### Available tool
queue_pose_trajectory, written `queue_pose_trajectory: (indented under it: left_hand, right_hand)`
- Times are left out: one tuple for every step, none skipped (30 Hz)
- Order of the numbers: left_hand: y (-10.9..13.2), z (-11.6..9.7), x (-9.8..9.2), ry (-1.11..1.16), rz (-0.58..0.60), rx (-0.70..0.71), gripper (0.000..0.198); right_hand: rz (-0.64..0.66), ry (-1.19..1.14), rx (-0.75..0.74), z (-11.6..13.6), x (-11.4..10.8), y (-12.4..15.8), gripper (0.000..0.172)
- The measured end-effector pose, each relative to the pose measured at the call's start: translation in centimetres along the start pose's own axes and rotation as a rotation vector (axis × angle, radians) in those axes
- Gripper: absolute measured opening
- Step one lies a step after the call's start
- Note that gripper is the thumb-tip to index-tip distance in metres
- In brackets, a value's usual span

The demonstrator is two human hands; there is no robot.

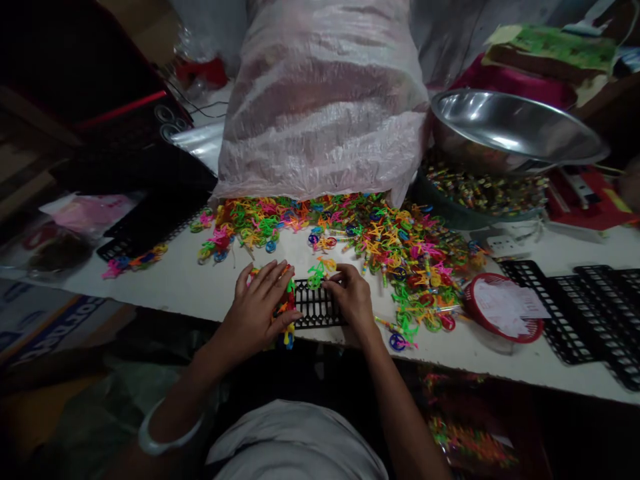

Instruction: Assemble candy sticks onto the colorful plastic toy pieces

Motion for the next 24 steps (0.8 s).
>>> queue_pose_trajectory:
  left_hand:
    - [0.1, -0.1, 0.0, 0.001, -0.005, 0.000, 0.069]
    - [0.1, -0.1, 0.0, 0.003, -0.008, -0.001, 0.069]
    - [0.1, -0.1, 0.0, 0.006, -0.008, -0.002, 0.068]
    - [0.1, 0.0, 0.0, 0.008, -0.007, -0.003, 0.068]
    - [0.1, 0.0, 0.0, 0.011, -0.006, -0.002, 0.068]
    - [0.1, 0.1, 0.1, 0.013, -0.004, 0.001, 0.068]
    - [0.0, 0.2, 0.1, 0.014, 0.000, 0.004, 0.069]
    - [0.0, 0.2, 0.1, 0.014, 0.002, 0.008, 0.069]
    - [0.0, 0.2, 0.2, 0.013, 0.002, 0.013, 0.069]
    - [0.0, 0.2, 0.2, 0.012, 0.001, 0.016, 0.070]
    - [0.1, 0.2, 0.2, 0.011, 0.001, 0.018, 0.069]
    - [0.1, 0.2, 0.2, 0.011, 0.002, 0.018, 0.069]
    - [0.2, 0.2, 0.2, 0.013, 0.003, 0.018, 0.068]
    - [0.2, 0.2, 0.2, 0.017, 0.005, 0.018, 0.068]
    - [0.2, 0.3, 0.1, 0.024, 0.008, 0.018, 0.068]
    - [0.2, 0.4, 0.0, 0.034, 0.010, 0.017, 0.068]
    - [0.0, 0.5, -0.1, 0.047, 0.010, 0.015, 0.068]
    - [-0.3, 0.7, -0.3, 0.062, 0.007, 0.015, 0.069]
    - [-0.7, 0.9, -0.4, 0.078, 0.005, 0.016, 0.068]
    - [-1.2, 1.1, -0.5, 0.096, 0.003, 0.021, 0.066]
    - [-1.8, 1.3, -0.6, 0.116, 0.005, 0.034, 0.063]
    - [-2.4, 1.3, -0.6, 0.139, 0.012, 0.057, 0.058]
    - [-3.0, 1.4, -0.5, 0.162, 0.027, 0.084, 0.052]
    - [-3.5, 1.3, -0.3, 0.182, 0.043, 0.106, 0.046]
  right_hand:
    - [-0.004, -0.035, 0.022, 0.0, 0.2, 0.1, 0.040]
    - [0.001, -0.076, 0.029, 0.1, 0.6, 0.3, 0.044]
    - [0.016, -0.115, 0.021, 0.2, 1.0, 0.5, 0.047]
    - [0.040, -0.143, 0.007, 0.5, 1.6, 0.8, 0.046]
    - [0.069, -0.162, -0.009, 0.7, 2.3, 1.0, 0.045]
    - [0.103, -0.176, -0.021, 1.0, 2.9, 1.2, 0.042]
    - [0.134, -0.186, -0.026, 1.3, 3.6, 1.3, 0.037]
    - [0.161, -0.190, -0.026, 1.5, 4.2, 1.4, 0.032]
    - [0.178, -0.185, -0.025, 1.7, 4.7, 1.5, 0.028]
    - [0.178, -0.167, -0.027, 1.8, 5.0, 1.5, 0.024]
    - [0.161, -0.133, -0.036, 1.9, 5.3, 1.4, 0.021]
    - [0.134, -0.084, -0.051, 1.9, 5.4, 1.4, 0.019]
    - [0.101, -0.024, -0.072, 1.9, 5.4, 1.5, 0.016]
    - [0.066, 0.039, -0.097, 1.9, 5.4, 1.5, 0.014]
    - [0.033, 0.102, -0.123, 1.8, 5.4, 1.6, 0.014]
    - [0.012, 0.165, -0.149, 1.7, 5.4, 1.8, 0.014]
    - [0.004, 0.231, -0.173, 1.7, 5.6, 1.9, 0.015]
    - [0.004, 0.302, -0.193, 1.6, 5.8, 2.0, 0.015]
    - [0.006, 0.377, -0.208, 1.5, 6.0, 2.1, 0.015]
    - [0.013, 0.450, -0.216, 1.4, 6.3, 2.2, 0.015]
    - [0.021, 0.511, -0.214, 1.2, 6.6, 2.2, 0.015]
    - [0.032, 0.552, -0.209, 1.1, 6.8, 2.1, 0.016]
    - [0.045, 0.569, -0.206, 1.0, 6.8, 1.9, 0.018]
    - [0.065, 0.559, -0.218, 1.0, 6.7, 1.8, 0.021]
Point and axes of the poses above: each hand's wrist, its own y-axis away from the middle knuckle, its own x-axis out of the palm, z = x × y, the point moved 4 cm from there along -y, towards the middle knuckle, and after that the axes turned 15 degrees about x, right-handed, at the moved point
